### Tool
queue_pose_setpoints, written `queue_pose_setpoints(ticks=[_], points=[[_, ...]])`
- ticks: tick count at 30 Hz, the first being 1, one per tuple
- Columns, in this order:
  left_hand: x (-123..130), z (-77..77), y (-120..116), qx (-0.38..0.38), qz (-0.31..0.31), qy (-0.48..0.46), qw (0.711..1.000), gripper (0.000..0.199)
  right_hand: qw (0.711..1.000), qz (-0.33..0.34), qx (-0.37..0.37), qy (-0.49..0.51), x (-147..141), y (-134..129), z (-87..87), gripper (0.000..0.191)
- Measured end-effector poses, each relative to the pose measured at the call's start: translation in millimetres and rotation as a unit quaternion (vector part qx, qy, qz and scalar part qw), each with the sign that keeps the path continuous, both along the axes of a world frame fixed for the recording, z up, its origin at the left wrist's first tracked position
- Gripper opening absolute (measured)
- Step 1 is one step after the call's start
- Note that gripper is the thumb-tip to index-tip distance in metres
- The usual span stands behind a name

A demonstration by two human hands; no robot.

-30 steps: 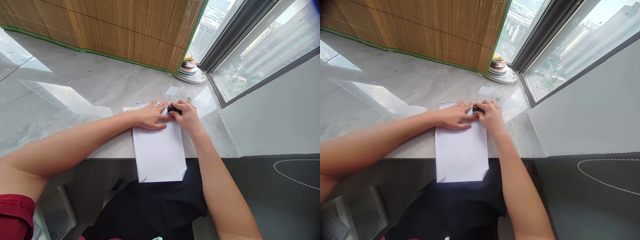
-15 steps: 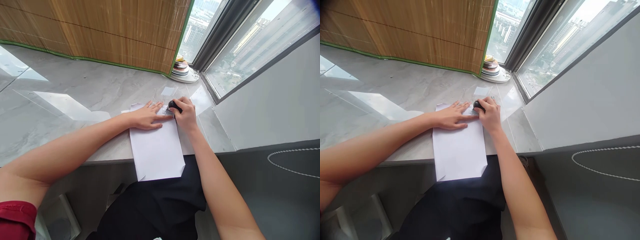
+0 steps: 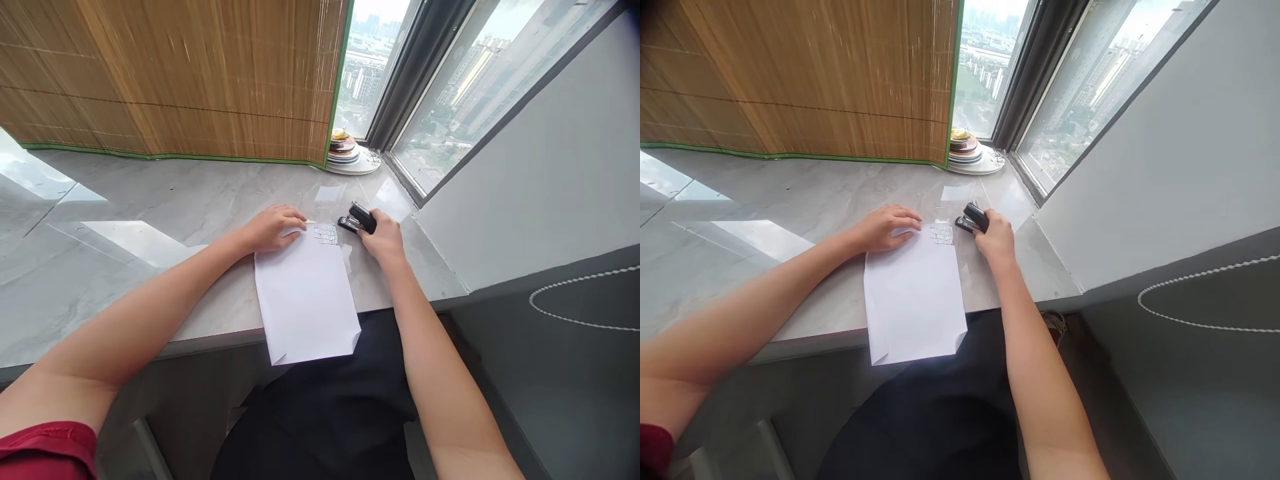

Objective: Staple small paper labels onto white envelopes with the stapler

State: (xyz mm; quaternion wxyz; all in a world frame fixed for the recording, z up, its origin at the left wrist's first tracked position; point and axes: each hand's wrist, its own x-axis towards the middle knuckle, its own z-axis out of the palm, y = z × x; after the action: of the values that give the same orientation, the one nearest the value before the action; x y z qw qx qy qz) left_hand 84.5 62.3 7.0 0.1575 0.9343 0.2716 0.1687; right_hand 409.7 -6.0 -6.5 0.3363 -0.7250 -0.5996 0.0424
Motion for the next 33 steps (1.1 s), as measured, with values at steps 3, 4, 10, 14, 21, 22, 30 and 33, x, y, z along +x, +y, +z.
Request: queue_pose_setpoints(ticks=[3,4,10,14,21,22,30,33], points=[[-8.9,0.2,6.2,-0.010,0.003,0.019,1.000,0.033,0.999,-0.021,0.010,0.023,-4.3,-3.8,4.9,0.024],[-10.2,-0.6,7.3,0.000,0.018,0.023,1.000,0.034,0.999,-0.024,0.024,0.035,-9.9,-5.7,8.4,0.025],[-12.5,-9.6,17.9,0.031,0.087,0.025,0.995,0.035,0.977,0.144,0.015,0.155,-80.4,-28.6,28.6,0.026],[-18.3,-12.1,29.6,0.015,0.128,0.022,0.991,0.037,0.962,0.246,0.000,0.116,-125.0,-39.1,21.1,0.014],[-21.0,-10.4,32.4,-0.013,0.164,-0.001,0.986,0.035,0.950,0.299,-0.038,0.083,-140.9,-35.8,10.5,0.022],[-20.6,-9.7,31.7,-0.014,0.165,-0.002,0.986,0.035,0.941,0.318,-0.034,0.108,-134.7,-32.9,12.9,0.027],[-26.5,-7.9,38.2,-0.112,0.253,-0.233,0.932,0.021,0.961,0.094,0.041,0.259,-18.5,-0.4,4.8,0.061],[-33.7,-9.3,47.8,-0.208,0.351,-0.402,0.819,0.035,0.967,0.030,0.039,0.248,-1.5,2.4,-8.2,0.053]])
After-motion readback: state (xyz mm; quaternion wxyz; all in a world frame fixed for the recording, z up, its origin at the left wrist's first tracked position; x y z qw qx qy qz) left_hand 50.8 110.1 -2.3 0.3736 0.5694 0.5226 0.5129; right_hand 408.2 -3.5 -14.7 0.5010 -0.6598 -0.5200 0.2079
